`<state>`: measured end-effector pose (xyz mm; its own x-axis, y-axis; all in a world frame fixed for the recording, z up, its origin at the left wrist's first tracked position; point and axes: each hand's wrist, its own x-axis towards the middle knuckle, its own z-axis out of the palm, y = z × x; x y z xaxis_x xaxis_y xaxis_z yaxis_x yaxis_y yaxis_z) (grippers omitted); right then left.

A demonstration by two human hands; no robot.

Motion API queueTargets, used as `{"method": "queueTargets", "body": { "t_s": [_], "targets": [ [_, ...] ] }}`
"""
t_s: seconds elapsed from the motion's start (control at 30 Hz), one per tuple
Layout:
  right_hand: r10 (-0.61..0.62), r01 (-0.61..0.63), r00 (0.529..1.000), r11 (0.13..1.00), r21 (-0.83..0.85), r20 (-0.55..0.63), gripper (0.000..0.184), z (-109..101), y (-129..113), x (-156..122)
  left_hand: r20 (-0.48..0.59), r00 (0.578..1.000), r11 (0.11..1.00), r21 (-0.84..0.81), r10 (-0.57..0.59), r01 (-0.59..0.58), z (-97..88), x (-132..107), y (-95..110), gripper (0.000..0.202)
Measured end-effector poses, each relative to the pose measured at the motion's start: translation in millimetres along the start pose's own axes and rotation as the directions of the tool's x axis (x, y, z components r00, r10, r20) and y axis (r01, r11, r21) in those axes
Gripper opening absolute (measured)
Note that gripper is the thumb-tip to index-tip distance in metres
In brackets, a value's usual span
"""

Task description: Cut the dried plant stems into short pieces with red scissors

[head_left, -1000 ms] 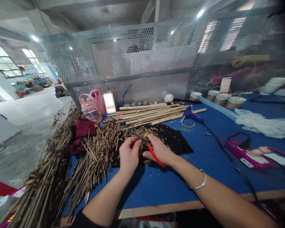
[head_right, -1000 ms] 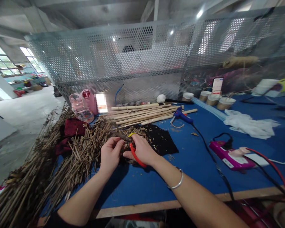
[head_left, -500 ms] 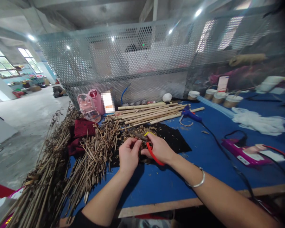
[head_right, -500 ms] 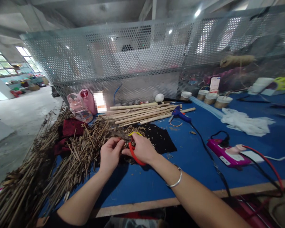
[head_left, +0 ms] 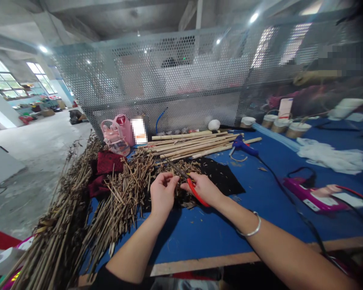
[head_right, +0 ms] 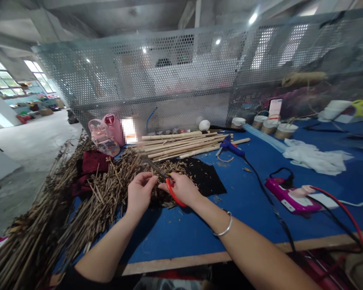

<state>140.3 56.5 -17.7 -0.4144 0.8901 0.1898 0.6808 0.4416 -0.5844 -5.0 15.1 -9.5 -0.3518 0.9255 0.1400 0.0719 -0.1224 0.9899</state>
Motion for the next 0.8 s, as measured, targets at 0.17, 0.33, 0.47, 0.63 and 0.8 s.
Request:
{"method": "queueTargets", "body": {
  "t_s": [0.17,0.33,0.47,0.63,0.8],
  "targets": [
    [-0.019,0.021,1.0,0.997,-0.068,0.025,0.031,-4,-6,-4,0.0,0.999,0.998,-0.047,-0.033,0.033,0.1,0,3,0.027],
    [-0.13,0.129,0.991,0.989,-0.077,-0.015,0.037,-4,-11,-6,0.005,0.999,0.999,0.014,0.046,-0.046,1.7,-2,4,0.017],
    [-0.092,0.092,0.996,0.996,-0.007,-0.01,0.033,1,-9,-6,0.025,0.998,0.998,0.016,0.054,-0.054,2.7,-4,3,0.016],
    [-0.038,0.038,0.999,0.999,0.03,-0.001,0.031,6,-4,-6,0.0,0.999,0.999,0.019,0.045,-0.045,2.3,-3,2,0.017],
    [-0.004,0.004,1.0,1.0,0.0,-0.009,0.032,3,-3,-6,-0.001,0.999,0.999,0.004,0.038,-0.038,1.2,-2,2,0.02]
  ]
}}
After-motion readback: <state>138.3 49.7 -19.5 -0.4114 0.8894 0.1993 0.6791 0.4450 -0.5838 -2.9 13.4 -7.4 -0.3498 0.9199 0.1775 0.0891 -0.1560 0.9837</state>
